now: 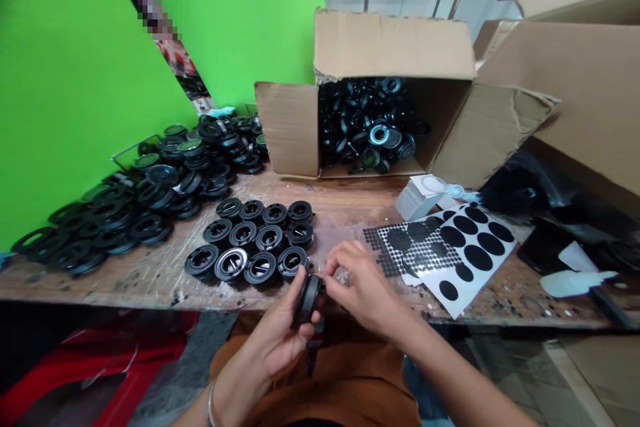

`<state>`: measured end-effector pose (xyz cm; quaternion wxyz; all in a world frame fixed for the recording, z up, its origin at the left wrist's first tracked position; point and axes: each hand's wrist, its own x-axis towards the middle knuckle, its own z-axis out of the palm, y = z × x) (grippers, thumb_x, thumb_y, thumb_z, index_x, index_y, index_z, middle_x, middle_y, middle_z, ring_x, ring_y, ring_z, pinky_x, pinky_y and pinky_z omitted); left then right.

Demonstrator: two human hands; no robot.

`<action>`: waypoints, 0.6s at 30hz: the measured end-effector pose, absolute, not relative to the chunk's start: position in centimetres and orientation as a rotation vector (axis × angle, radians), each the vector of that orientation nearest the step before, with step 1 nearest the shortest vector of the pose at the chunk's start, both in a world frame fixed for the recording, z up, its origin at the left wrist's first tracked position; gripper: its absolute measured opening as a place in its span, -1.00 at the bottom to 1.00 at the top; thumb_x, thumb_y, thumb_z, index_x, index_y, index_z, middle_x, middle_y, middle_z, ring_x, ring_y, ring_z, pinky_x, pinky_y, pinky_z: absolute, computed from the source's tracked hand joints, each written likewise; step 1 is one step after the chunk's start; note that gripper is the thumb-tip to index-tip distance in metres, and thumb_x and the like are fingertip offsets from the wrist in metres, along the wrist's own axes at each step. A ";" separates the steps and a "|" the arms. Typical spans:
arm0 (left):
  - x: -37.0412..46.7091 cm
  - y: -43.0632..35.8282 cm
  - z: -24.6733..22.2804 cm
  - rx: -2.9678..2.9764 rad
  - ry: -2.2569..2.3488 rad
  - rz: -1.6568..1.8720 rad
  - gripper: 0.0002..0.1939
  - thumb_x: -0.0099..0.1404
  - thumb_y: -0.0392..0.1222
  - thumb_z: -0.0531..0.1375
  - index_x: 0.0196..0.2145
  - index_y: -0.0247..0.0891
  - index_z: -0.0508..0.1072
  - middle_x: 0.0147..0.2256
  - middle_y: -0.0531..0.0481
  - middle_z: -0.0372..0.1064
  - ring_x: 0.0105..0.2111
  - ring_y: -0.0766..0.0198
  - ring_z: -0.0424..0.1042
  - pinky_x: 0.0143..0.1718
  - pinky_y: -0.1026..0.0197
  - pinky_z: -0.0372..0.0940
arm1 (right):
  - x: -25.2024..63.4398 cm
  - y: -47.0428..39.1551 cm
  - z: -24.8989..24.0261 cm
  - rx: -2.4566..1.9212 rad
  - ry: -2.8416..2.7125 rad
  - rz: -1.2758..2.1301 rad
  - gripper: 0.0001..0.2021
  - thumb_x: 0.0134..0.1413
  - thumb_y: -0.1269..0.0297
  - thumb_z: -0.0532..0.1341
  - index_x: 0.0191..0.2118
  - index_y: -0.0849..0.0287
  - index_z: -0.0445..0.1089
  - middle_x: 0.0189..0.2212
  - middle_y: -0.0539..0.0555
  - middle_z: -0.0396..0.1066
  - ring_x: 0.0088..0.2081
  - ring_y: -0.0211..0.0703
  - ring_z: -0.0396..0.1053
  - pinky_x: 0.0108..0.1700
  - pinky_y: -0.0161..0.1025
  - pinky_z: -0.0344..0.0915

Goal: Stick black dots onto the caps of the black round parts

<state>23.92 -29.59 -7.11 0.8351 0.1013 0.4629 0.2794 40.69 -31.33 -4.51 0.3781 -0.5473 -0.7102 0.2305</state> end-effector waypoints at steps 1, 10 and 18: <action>24.0 -29.8 -7.1 0.223 0.998 0.604 -0.65 0.29 0.10 0.19 -0.27 -0.30 0.40 -0.54 0.05 0.36 -0.70 0.44 0.35 -0.80 0.50 0.07 | 40.2 -31.7 -4.6 -1.408 -1.819 0.606 -0.88 0.08 0.48 0.19 -0.42 0.13 0.30 -0.32 0.00 0.38 -0.18 -0.15 0.31 -0.09 -0.18 0.22; 22.4 -32.4 -6.7 0.171 0.961 0.556 -0.63 0.32 0.07 0.17 -0.26 -0.37 0.39 -0.53 0.00 0.37 -0.71 0.45 0.34 -0.81 0.51 0.06 | 38.3 -34.9 -6.2 -1.404 -1.849 0.412 -0.87 0.06 0.53 0.23 -0.41 0.16 0.34 -0.36 0.02 0.37 -0.22 -0.12 0.29 -0.17 -0.18 0.23; 21.0 -33.9 -7.5 0.134 0.862 0.540 -0.67 0.34 0.02 0.17 -0.33 -0.36 0.39 -0.55 -0.01 0.38 -0.70 0.46 0.31 -0.81 0.52 0.05 | 35.2 -39.5 -8.0 -1.232 -1.975 -0.161 -0.74 0.18 0.53 0.13 -0.04 0.23 0.40 -0.16 0.16 0.44 -0.02 0.01 0.29 0.17 0.14 0.11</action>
